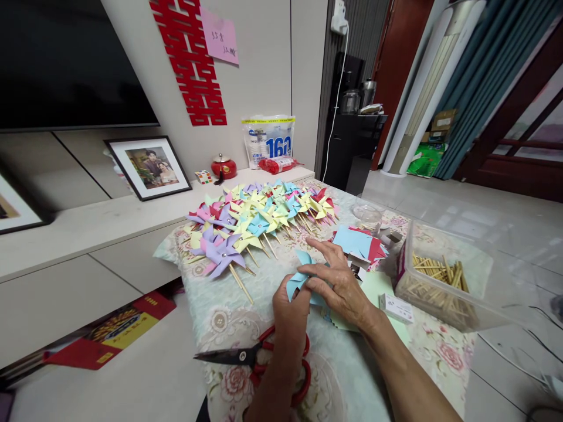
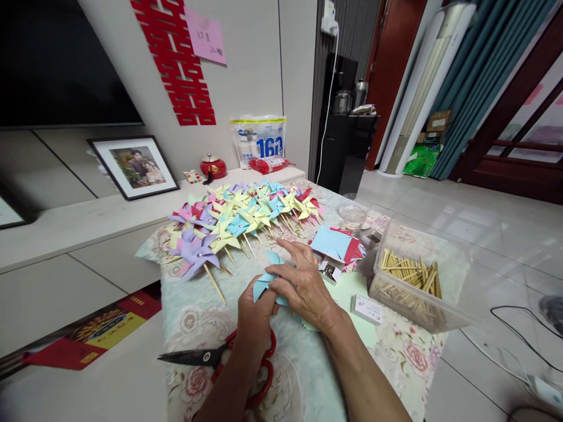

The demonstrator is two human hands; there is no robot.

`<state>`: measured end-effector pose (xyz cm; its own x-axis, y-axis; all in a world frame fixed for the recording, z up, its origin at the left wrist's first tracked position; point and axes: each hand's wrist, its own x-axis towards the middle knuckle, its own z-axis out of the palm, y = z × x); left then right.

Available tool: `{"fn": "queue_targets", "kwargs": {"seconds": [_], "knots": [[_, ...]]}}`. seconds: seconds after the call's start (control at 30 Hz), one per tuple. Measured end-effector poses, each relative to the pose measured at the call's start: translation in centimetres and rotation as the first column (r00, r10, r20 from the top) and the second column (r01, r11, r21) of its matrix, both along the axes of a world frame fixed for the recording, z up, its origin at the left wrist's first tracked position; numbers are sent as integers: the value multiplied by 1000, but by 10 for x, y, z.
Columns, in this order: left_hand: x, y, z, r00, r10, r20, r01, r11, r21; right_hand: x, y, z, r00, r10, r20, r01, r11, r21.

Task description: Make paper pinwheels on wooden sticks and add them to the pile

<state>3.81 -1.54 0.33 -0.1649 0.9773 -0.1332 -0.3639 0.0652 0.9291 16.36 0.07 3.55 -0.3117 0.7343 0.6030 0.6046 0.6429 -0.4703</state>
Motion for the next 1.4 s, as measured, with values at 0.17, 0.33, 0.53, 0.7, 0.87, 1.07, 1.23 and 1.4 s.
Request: {"fn": "queue_targets", "kwargs": {"seconds": [0.17, 0.33, 0.53, 0.7, 0.87, 1.07, 1.23, 1.4], "knots": [[-8, 11, 4, 940, 44, 339, -34, 999, -37, -2, -2, 4, 957, -113, -269, 94, 992, -85], [-19, 22, 10, 839, 76, 539, -72, 997, -28, -10, -1, -6, 955, -86, -284, -88, 832, -547], [-20, 23, 4, 866, 90, 491, -134, 989, 56, -20, -3, -15, 938, -17, -347, -293, 500, -815], [-18, 18, 5, 885, 143, 443, -183, 982, 48, -22, -2, -19, 916, 38, -399, -387, 344, -856], [-17, 14, 10, 898, 71, 434, -126, 987, 99, -20, 2, -24, 886, 21, -464, -448, 304, -841], [-17, 12, 8, 926, 56, 373, -104, 989, 110, -20, -1, -22, 894, -23, -447, -422, 287, -860], [-16, 12, 7, 938, 89, 336, -133, 985, 109, -21, -2, -20, 905, -5, -426, -404, 307, -862], [-16, 12, 8, 932, 94, 351, -135, 986, 94, -22, -2, -19, 918, 17, -396, -380, 321, -867]]}}
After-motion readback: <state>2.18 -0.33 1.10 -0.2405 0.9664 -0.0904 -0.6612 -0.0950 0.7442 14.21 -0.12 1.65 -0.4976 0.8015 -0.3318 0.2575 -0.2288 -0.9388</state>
